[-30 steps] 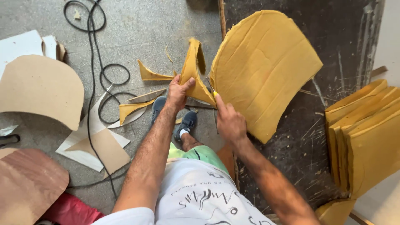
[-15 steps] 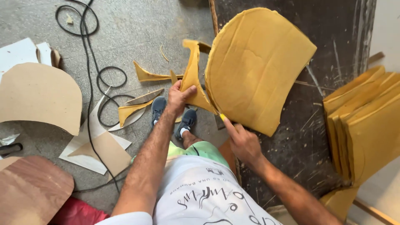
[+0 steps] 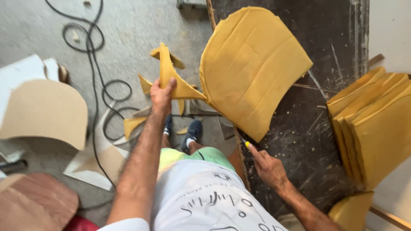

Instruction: Cutting out shapes from foam sheets using a utility knife for furniture reupholstery.

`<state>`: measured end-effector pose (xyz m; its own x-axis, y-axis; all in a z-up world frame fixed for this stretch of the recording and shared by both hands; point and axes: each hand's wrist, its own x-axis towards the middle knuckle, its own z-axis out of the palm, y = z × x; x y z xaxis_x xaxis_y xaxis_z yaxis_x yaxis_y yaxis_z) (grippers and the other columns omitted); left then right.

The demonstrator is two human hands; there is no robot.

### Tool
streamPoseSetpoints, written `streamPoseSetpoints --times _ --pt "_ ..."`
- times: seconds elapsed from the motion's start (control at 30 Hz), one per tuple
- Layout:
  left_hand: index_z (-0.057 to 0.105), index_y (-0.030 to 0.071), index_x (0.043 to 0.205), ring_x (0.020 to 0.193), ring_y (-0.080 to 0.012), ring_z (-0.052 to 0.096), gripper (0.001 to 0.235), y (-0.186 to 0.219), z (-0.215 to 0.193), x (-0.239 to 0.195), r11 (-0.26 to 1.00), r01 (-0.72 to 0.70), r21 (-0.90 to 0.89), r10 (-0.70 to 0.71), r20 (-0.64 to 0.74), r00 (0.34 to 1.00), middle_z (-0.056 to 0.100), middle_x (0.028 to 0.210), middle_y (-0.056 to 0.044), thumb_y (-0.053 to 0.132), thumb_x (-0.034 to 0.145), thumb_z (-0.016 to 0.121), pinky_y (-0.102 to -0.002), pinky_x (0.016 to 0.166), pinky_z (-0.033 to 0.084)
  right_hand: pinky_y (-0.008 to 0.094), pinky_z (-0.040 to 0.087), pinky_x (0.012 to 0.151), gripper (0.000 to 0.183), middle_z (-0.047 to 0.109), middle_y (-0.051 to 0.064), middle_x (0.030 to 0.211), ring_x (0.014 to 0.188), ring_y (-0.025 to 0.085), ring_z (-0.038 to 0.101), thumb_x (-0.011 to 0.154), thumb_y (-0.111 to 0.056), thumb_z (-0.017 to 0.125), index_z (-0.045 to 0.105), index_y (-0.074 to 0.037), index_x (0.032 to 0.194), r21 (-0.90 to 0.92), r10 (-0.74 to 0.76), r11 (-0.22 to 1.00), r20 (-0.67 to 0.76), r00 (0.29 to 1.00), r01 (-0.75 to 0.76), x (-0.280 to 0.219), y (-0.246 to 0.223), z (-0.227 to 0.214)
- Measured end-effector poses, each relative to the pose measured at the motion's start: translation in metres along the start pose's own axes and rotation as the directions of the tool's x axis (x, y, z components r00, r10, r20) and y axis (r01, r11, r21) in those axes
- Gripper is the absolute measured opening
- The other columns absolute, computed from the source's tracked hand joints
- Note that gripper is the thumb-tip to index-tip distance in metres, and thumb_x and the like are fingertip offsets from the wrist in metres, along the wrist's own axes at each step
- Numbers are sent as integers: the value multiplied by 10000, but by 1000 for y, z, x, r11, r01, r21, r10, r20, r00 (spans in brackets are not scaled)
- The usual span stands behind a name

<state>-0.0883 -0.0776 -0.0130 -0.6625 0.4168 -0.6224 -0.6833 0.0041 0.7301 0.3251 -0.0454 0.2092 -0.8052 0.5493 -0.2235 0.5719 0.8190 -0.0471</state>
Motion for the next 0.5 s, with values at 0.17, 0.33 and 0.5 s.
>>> streamPoseSetpoints --times 0.17,0.33,0.5 --pt "696 58 1160 796 -280 775 431 -22 -17 8 993 117 -33 -113 102 988 748 933 -148 212 831 928 -436 678 663 374 586 574 557 651 0 871 709 237 718 950 -127 599 574 -208 1500 254 44 967 -249 968 21 46 -50 -21" --pt "644 48 1232 881 -319 764 478 -20 -30 -14 987 142 -69 -132 134 982 736 1015 -166 228 867 895 -498 752 650 444 587 599 546 615 30 859 694 289 700 975 -191 592 545 -238 1517 218 64 976 -270 961 -3 122 -68 0" --pt "645 60 1199 891 -285 757 507 10 -44 -59 995 95 8 -95 178 979 729 1021 -148 203 805 930 -474 775 638 512 609 640 563 627 58 821 710 366 733 942 -267 575 531 -435 1477 162 149 976 7 989 -148 165 -77 -5"
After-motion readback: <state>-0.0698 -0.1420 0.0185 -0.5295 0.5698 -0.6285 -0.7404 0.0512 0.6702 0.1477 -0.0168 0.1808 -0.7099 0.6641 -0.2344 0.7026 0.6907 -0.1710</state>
